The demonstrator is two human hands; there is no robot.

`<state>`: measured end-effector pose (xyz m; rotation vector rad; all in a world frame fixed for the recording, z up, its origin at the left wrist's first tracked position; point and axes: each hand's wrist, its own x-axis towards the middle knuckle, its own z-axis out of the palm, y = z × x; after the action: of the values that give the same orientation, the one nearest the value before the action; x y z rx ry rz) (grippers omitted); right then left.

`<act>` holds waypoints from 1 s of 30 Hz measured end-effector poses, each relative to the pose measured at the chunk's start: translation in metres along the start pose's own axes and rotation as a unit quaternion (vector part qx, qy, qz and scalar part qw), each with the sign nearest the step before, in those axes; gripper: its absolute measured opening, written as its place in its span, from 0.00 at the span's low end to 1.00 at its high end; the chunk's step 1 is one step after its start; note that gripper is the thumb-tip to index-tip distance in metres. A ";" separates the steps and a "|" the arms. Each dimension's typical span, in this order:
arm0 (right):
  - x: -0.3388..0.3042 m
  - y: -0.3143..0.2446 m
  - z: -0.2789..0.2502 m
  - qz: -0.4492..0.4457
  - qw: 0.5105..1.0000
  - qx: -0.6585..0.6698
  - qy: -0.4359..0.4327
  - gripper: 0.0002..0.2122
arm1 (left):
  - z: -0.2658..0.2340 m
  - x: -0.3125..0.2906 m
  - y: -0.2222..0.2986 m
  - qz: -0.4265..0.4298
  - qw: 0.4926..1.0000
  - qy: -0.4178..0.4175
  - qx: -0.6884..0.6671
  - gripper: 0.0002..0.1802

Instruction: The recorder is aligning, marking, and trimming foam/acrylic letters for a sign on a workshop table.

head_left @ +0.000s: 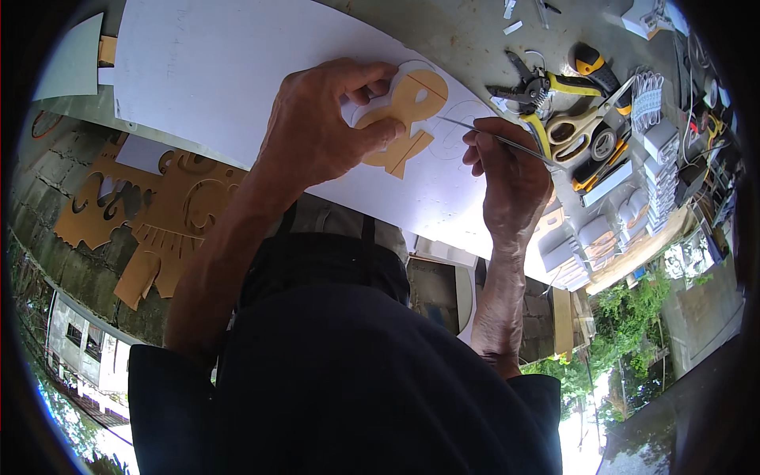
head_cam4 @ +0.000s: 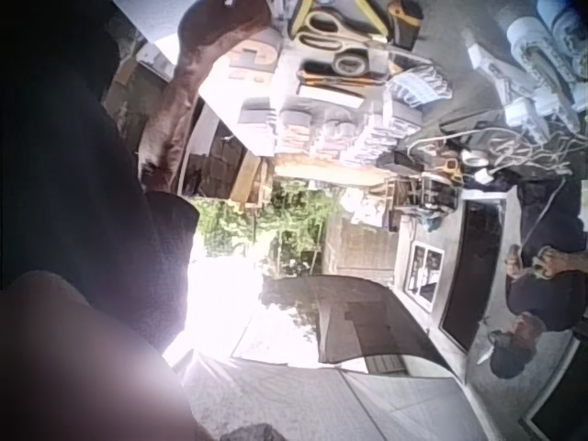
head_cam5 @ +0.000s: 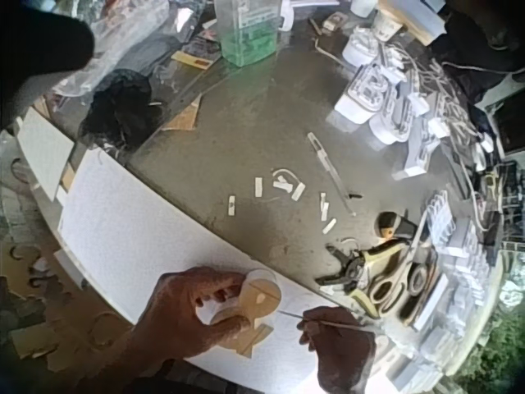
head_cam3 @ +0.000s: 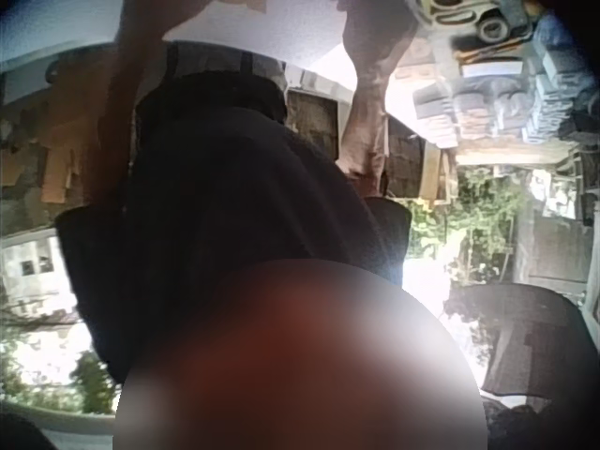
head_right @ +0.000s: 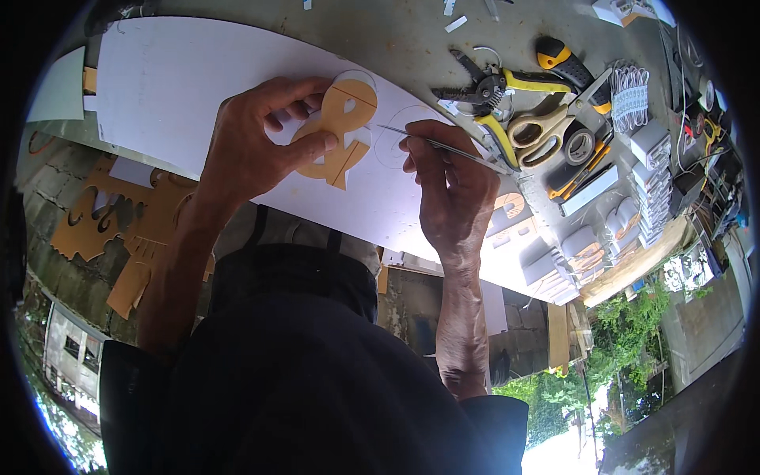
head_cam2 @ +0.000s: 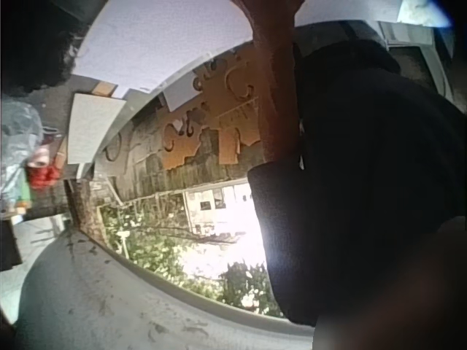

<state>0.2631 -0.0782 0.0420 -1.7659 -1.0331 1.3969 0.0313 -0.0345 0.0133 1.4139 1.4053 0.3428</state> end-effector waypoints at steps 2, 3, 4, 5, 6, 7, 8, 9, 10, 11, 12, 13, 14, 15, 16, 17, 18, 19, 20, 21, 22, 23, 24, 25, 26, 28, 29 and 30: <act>0.006 -0.002 0.000 -0.014 0.999 -0.041 -0.021 0.06 | 0.000 0.001 -0.001 0.005 1.000 -0.002 0.000 0.29; 0.009 -0.003 0.000 -0.014 0.999 -0.043 -0.019 0.06 | 0.001 0.001 -0.001 0.009 1.000 -0.004 0.002 0.29; 0.012 -0.004 0.000 -0.024 0.997 -0.067 -0.040 0.06 | 0.001 0.001 -0.002 0.011 1.000 -0.005 0.000 0.29; 0.014 -0.004 0.001 -0.032 0.994 -0.090 -0.061 0.06 | 0.001 0.000 -0.002 0.008 1.000 -0.002 -0.003 0.29; 0.017 -0.003 0.001 -0.031 0.994 -0.092 -0.059 0.06 | 0.001 -0.001 -0.002 0.006 1.000 0.002 -0.006 0.29; 0.021 -0.001 0.001 -0.045 0.990 -0.103 -0.085 0.05 | 0.001 0.000 -0.003 0.007 1.000 -0.001 -0.008 0.29; 0.026 0.001 0.001 -0.060 0.985 -0.113 -0.113 0.05 | 0.000 0.000 -0.002 0.002 1.000 0.001 -0.006 0.29; 0.029 0.005 0.002 -0.086 0.984 -0.095 -0.126 0.04 | -0.001 0.000 -0.001 -0.003 1.000 0.003 -0.004 0.30; 0.032 0.006 0.001 -0.086 0.984 -0.096 -0.125 0.04 | -0.002 0.000 0.001 -0.002 1.000 0.002 -0.005 0.30; 0.036 0.006 0.001 -0.108 0.979 -0.104 -0.140 0.04 | -0.002 0.001 0.001 -0.002 1.000 0.001 -0.005 0.30; 0.039 0.006 0.000 -0.131 0.973 -0.112 -0.154 0.03 | -0.002 0.001 0.002 -0.001 1.000 -0.001 -0.005 0.30; 0.042 0.006 0.000 -0.130 0.973 -0.112 -0.153 0.03 | -0.002 0.001 0.002 -0.001 1.000 -0.002 -0.005 0.30; 0.044 0.007 0.000 -0.140 0.971 -0.106 -0.163 0.03 | -0.002 0.000 0.002 -0.002 1.000 -0.003 -0.008 0.30; 0.046 0.006 -0.001 -0.150 0.969 -0.099 -0.172 0.03 | -0.002 0.000 0.002 -0.003 1.000 -0.004 -0.010 0.30; 0.046 0.005 -0.002 -0.151 0.969 -0.098 -0.172 0.03 | -0.003 0.000 0.003 -0.003 1.000 -0.004 -0.010 0.30; 0.047 0.004 -0.002 -0.159 0.964 -0.107 -0.186 0.03 | -0.003 0.000 0.001 -0.001 1.000 -0.003 -0.010 0.30; 0.048 0.004 -0.001 -0.167 0.958 -0.116 -0.201 0.04 | -0.003 0.000 0.000 0.001 1.000 -0.002 -0.011 0.30; 0.047 0.005 0.000 -0.165 0.958 -0.115 -0.203 0.04 | -0.003 0.000 0.000 -0.001 1.000 -0.002 -0.011 0.30; 0.046 0.005 0.000 -0.152 0.964 -0.110 -0.188 0.03 | -0.003 0.000 0.001 -0.003 1.000 -0.004 -0.010 0.30; 0.045 0.005 0.000 -0.139 0.969 -0.104 -0.173 0.03 | -0.002 0.000 0.002 -0.005 1.000 -0.006 -0.010 0.30; 0.044 0.005 0.000 -0.140 0.969 -0.105 -0.173 0.03 | -0.002 0.000 0.002 -0.005 1.000 -0.005 -0.010 0.30; 0.044 0.004 -0.001 -0.128 0.973 -0.098 -0.168 0.03 | -0.002 -0.001 0.003 -0.009 1.000 -0.005 -0.010 0.29; 0.043 0.003 -0.001 -0.117 0.975 -0.092 -0.162 0.03 | -0.003 -0.001 0.004 -0.013 1.000 -0.006 -0.009 0.29; 0.044 0.004 0.000 -0.117 0.975 -0.092 -0.162 0.03 | -0.003 -0.001 0.004 -0.013 1.000 -0.006 -0.009 0.29; 0.046 0.007 0.000 -0.157 0.971 -0.107 -0.148 0.03 | -0.002 0.000 0.003 -0.011 1.000 -0.004 -0.011 0.29; 0.045 0.008 -0.002 -0.197 0.964 -0.122 -0.133 0.04 | -0.002 0.000 0.004 -0.008 1.000 -0.003 -0.013 0.29; 0.044 0.006 -0.002 -0.173 0.968 -0.115 -0.138 0.03 | -0.002 0.000 0.005 -0.010 1.000 -0.005 -0.010 0.29; 0.042 0.006 -0.002 -0.150 0.972 -0.108 -0.142 0.03 | -0.002 0.000 0.005 -0.012 1.000 -0.006 -0.008 0.29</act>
<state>0.2716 -0.0438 0.0180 -1.4987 -1.5870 1.4109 0.0323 -0.0319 0.0183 1.3835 1.4060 0.3282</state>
